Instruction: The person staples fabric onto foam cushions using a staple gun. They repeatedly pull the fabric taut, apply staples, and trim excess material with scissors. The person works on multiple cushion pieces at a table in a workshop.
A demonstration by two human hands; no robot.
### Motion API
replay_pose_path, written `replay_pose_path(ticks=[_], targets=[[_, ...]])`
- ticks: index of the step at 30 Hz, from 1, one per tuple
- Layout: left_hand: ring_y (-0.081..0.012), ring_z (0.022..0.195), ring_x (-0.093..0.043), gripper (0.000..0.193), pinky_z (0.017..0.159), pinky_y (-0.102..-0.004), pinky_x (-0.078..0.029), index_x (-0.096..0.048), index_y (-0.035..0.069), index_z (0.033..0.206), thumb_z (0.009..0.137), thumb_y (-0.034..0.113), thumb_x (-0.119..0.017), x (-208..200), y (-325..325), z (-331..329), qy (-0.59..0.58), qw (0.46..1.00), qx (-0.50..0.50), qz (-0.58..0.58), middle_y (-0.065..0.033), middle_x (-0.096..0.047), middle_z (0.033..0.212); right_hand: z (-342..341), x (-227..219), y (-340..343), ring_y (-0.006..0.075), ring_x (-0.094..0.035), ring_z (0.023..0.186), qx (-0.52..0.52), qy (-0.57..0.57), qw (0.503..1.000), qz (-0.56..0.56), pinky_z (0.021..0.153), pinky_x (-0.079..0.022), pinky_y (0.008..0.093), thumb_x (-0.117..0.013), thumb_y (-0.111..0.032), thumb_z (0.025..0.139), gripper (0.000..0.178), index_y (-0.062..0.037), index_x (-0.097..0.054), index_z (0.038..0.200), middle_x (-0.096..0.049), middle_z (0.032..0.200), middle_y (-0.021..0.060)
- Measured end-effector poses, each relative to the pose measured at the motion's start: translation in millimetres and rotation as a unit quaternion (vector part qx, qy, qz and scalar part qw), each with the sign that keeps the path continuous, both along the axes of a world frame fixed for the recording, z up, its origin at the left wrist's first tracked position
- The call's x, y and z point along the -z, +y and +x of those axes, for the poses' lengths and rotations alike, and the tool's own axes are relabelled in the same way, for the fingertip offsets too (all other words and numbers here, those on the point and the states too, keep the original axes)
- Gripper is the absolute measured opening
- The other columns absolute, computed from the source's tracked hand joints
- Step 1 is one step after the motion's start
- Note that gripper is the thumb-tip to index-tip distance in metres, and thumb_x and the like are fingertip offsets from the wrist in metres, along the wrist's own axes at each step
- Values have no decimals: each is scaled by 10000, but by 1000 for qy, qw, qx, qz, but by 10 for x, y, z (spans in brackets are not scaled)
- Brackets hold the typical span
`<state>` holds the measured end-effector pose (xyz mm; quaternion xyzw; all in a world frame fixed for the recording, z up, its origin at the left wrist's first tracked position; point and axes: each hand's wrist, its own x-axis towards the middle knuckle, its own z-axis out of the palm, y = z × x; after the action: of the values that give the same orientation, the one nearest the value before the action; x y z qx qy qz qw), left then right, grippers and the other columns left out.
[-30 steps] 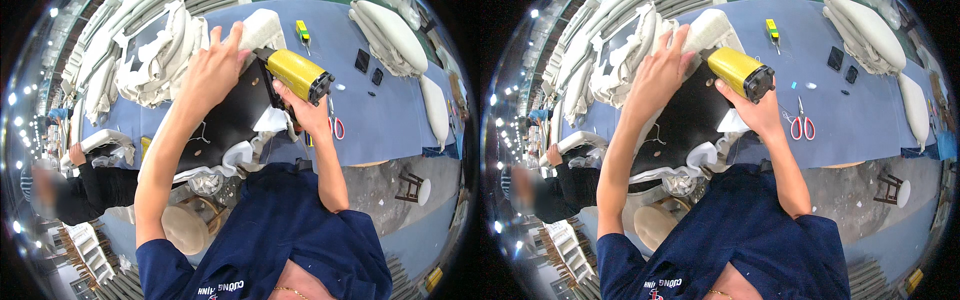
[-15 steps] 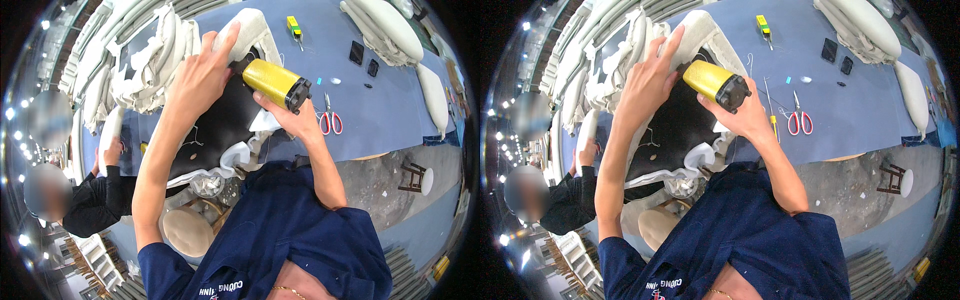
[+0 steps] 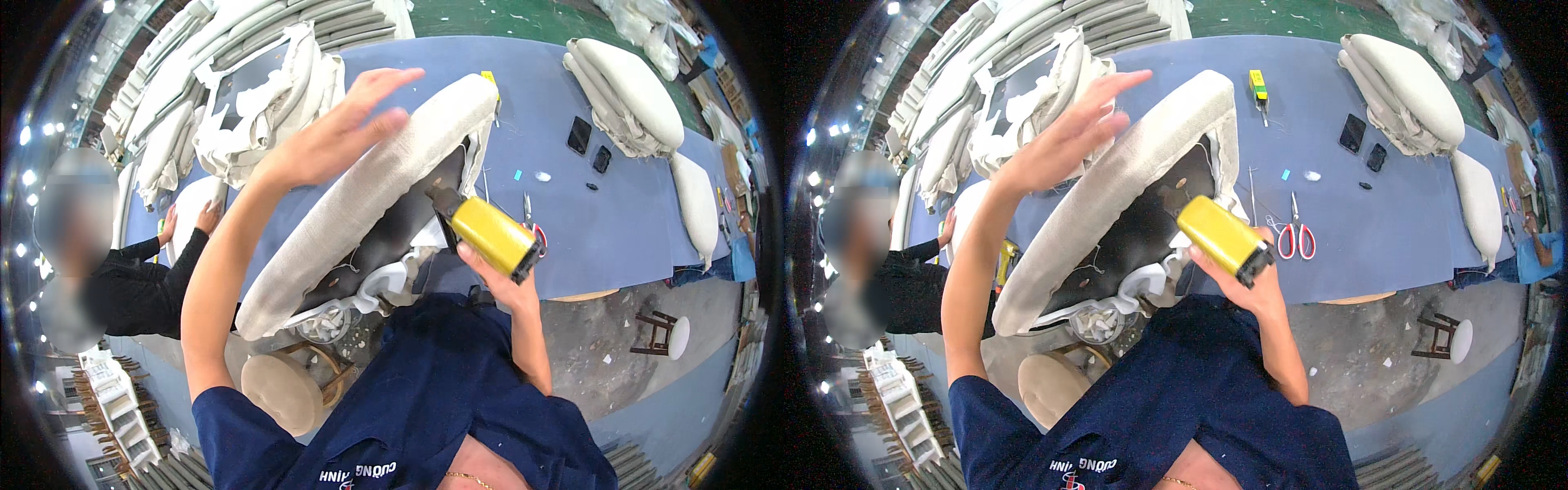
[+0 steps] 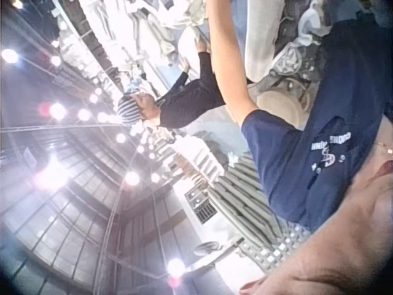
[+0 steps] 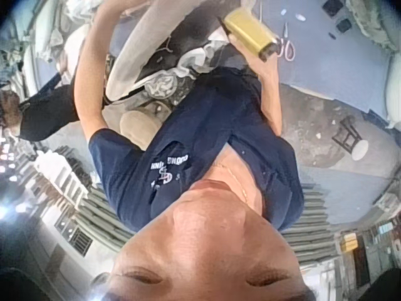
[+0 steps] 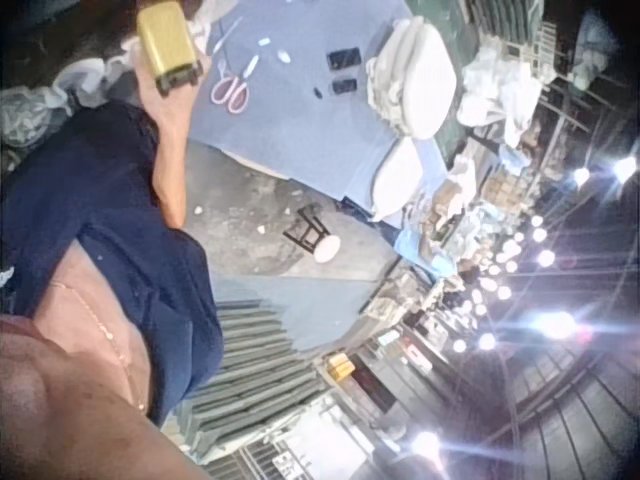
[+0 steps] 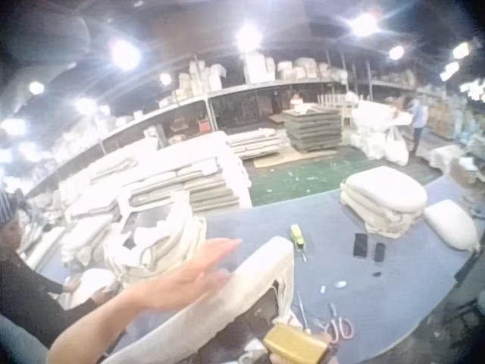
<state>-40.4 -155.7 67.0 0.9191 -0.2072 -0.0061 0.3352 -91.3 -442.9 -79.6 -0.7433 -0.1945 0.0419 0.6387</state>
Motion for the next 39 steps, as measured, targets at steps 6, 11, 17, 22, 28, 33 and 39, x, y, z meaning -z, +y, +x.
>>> replay_pose_path(ticks=[6, 11, 17, 22, 28, 33, 39], targets=[[-204, 1384, -453, 631, 1197, -342, -295, -426, 32, 1539, 1113, 486, -325, 514, -196, -46, 215, 952, -45, -212, -114, -510, 1507, -106, -101, -122, 272, -713, 726, -38, -121, 991, -35, 649, -519, 354, -822, -196, 841, 213, -41, -750, 967, -748, 898, 114], [-224, 1442, -401, 731, 1220, -342, -262, -333, 43, 1590, 1099, 575, -235, 400, -193, -235, 254, 948, -67, -179, -136, -438, 1574, -122, -98, 66, 287, -729, 770, -40, -150, 987, -35, 702, -539, 354, -815, -119, 821, 221, -14, -739, 1000, -741, 882, 120], [-489, 1292, -527, 612, 1103, -514, -410, -359, 46, 1508, 1098, 499, -328, 311, 163, -458, 2, 983, -169, 73, -319, -513, 1423, 78, 136, 660, 235, -731, 871, -19, -201, 979, -25, 813, -543, 343, -815, -109, 844, 247, -16, -747, 1063, -763, 954, 107], [-474, 1001, -655, 536, 860, -539, -529, -358, 190, 1544, 1043, 233, -545, 441, 214, -677, -128, 918, -289, 239, -220, -598, 1283, 266, -160, 1050, 113, -671, 829, -72, 38, 994, 69, 757, -547, 290, -840, -232, 881, 390, -7, -704, 1170, -744, 994, 36], [-452, 875, -681, 648, 731, -518, -560, -329, 223, 1570, 994, 141, -613, 450, 274, -679, -129, 924, -247, 262, -216, -568, 1290, 352, -362, 1099, 137, -718, 918, -109, 48, 988, 102, 830, -551, 311, -819, -250, 890, 332, -19, -744, 1116, -776, 1008, 73], [-449, 843, -681, 791, 723, -509, -564, -258, 245, 1610, 945, 71, -649, 410, 218, -714, -137, 929, -197, 282, -249, -528, 1327, 271, -255, 1016, 234, -699, 804, -73, -77, 994, 22, 801, -535, 357, -848, -210, 824, 299, -39, -755, 1051, -760, 909, 90], [-444, 845, -688, 906, 767, -506, -578, -232, 243, 1619, 871, -18, -670, 264, 69, -700, -102, 935, -159, 300, -253, -458, 1406, 284, -161, 879, 350, -685, 766, -66, -241, 968, 15, 721, -510, 417, -837, -192, 793, 261, -38, -731, 975, -723, 841, 153]])
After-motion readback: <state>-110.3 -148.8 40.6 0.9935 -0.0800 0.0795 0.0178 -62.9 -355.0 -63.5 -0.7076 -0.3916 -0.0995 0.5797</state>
